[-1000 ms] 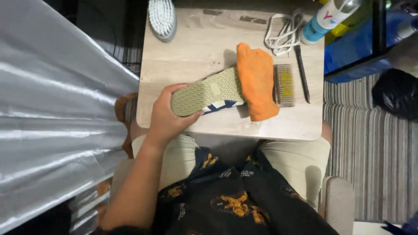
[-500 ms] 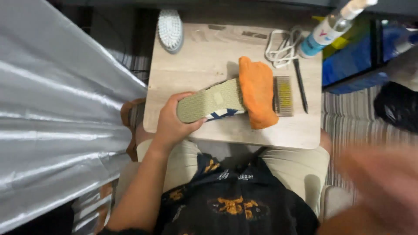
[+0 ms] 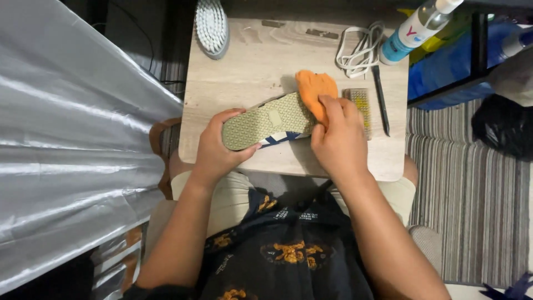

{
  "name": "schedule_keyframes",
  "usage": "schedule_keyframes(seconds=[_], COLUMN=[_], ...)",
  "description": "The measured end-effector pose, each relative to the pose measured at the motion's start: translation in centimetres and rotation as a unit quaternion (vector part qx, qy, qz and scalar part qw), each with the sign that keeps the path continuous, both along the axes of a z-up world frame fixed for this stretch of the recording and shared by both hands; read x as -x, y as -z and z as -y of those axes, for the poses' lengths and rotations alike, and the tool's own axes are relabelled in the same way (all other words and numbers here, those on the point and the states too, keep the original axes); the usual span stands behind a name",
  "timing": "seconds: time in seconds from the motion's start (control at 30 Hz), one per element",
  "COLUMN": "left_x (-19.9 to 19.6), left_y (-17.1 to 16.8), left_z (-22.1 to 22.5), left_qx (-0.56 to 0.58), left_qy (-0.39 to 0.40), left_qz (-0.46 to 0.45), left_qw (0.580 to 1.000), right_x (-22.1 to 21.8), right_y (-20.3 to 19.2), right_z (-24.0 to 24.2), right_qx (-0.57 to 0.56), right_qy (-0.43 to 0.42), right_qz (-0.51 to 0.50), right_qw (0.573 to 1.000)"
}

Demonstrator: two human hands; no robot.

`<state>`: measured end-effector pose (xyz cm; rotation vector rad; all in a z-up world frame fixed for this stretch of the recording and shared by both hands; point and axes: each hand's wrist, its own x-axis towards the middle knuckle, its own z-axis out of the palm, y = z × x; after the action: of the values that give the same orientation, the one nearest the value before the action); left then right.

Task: Preparing a shoe sole for repair by marking it with a pen, scrubbing it with a wire brush, and cleaning it with a cloth.

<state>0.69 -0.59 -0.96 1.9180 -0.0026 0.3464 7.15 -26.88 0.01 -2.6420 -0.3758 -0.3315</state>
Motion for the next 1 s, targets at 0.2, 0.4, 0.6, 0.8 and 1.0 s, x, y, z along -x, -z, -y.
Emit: schedule_keyframes(seconds=[0.2,0.4,0.6,0.8,1.0], left_x=[-0.2,-0.7,-3.3,-3.8,-3.5], left_y=[-0.3,-3.4,-6.9,-4.7,-4.2], left_z=[-0.1,-1.3,3.0,3.3,3.5], left_qx=[-0.041,-0.205,-0.414,-0.462,-0.452], left_qy=[0.017,0.071,0.101,0.081,0.054], left_qz=[0.034,0.005,-0.094,-0.117,-0.083], left_qw=[0.998,0.976,0.9,0.876,0.887], right_x=[0.2,0.5,-0.4,-0.1,2.8], right_y=[-0.5,-3.5,-0.2,2.8,2.4], right_z=[0.7,-1.3,-1.4,-0.6,1.3], right_qx=[0.094,-0.049,-0.044,0.047,0.034], right_qy=[0.005,-0.003,0.006,-0.006,-0.022], right_qz=[0.011,-0.025,0.092,0.125,0.015], right_qw=[0.996,0.998,0.995,0.991,0.999])
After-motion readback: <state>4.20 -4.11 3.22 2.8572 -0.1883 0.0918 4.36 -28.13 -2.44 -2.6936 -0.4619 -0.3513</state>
